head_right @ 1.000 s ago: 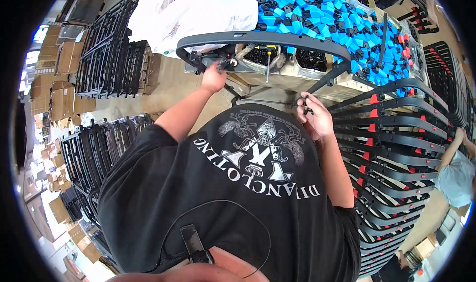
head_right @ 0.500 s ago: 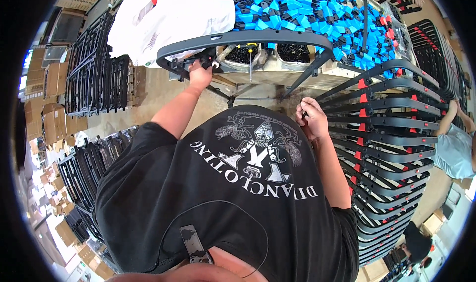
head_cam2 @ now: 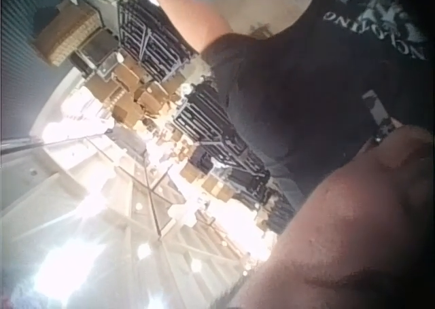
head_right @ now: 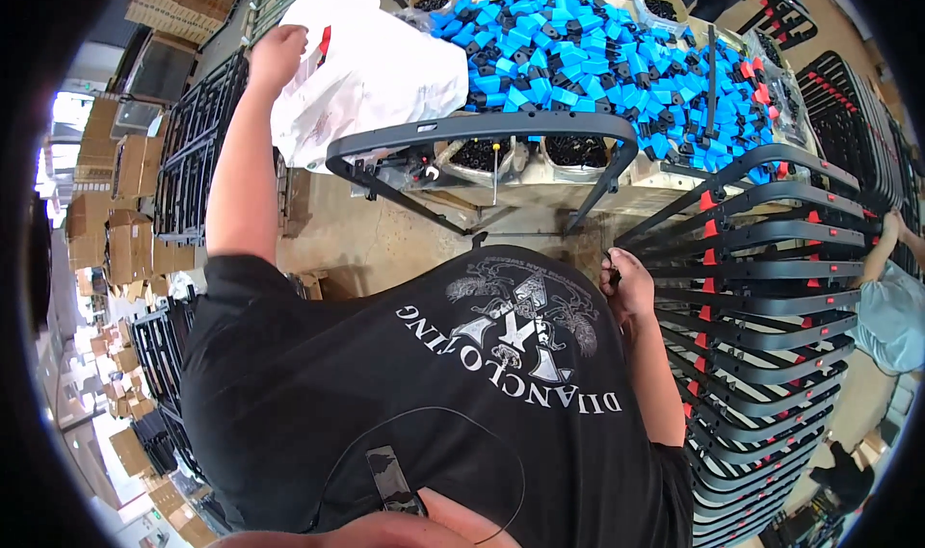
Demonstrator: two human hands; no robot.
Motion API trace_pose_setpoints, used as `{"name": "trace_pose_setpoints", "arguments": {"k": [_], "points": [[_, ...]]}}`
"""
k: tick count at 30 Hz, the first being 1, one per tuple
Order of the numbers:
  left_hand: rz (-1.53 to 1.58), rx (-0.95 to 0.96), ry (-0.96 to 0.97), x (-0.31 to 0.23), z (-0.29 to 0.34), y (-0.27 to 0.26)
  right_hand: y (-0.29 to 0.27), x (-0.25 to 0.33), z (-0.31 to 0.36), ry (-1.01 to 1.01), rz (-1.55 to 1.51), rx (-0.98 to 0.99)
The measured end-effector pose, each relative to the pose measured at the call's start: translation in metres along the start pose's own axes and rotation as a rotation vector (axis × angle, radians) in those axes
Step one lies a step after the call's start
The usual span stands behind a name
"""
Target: Assembling metal frames by attaching various plastic components and stacking the completed units.
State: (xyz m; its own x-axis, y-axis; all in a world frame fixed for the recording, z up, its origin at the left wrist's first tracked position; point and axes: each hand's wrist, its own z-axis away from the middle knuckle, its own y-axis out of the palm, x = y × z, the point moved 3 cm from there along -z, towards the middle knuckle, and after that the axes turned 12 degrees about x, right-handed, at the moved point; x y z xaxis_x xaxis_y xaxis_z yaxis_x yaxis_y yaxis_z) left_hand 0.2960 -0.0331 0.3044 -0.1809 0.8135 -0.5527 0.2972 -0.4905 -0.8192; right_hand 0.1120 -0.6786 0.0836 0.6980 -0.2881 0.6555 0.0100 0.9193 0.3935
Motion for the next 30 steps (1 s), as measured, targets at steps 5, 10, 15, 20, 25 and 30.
{"name": "trace_pose_setpoints", "arguments": {"k": [5,10,15,20,25,30], "points": [[-0.66,0.582,-0.349,0.229,-0.073,0.055,0.002,0.014,0.004,-0.021,0.024,0.117],[-0.39,0.282,-0.33,0.094,-0.045,0.11,-0.033,-0.022,0.043,-0.06,0.012,-0.104],[-0.216,0.151,-0.206,0.1,-0.082,0.064,-0.043,-0.056,0.055,0.012,0.118,-0.189],[-0.169,0.176,-0.124,0.12,-0.123,0.084,-0.031,-0.069,0.072,0.003,0.187,-0.301],[-0.218,0.241,-0.185,0.111,-0.154,0.09,-0.023,-0.086,0.09,-0.016,0.138,-0.36],[-0.504,0.431,-0.254,0.14,-0.159,0.096,-0.006,-0.095,0.105,-0.03,0.138,-0.403]]}}
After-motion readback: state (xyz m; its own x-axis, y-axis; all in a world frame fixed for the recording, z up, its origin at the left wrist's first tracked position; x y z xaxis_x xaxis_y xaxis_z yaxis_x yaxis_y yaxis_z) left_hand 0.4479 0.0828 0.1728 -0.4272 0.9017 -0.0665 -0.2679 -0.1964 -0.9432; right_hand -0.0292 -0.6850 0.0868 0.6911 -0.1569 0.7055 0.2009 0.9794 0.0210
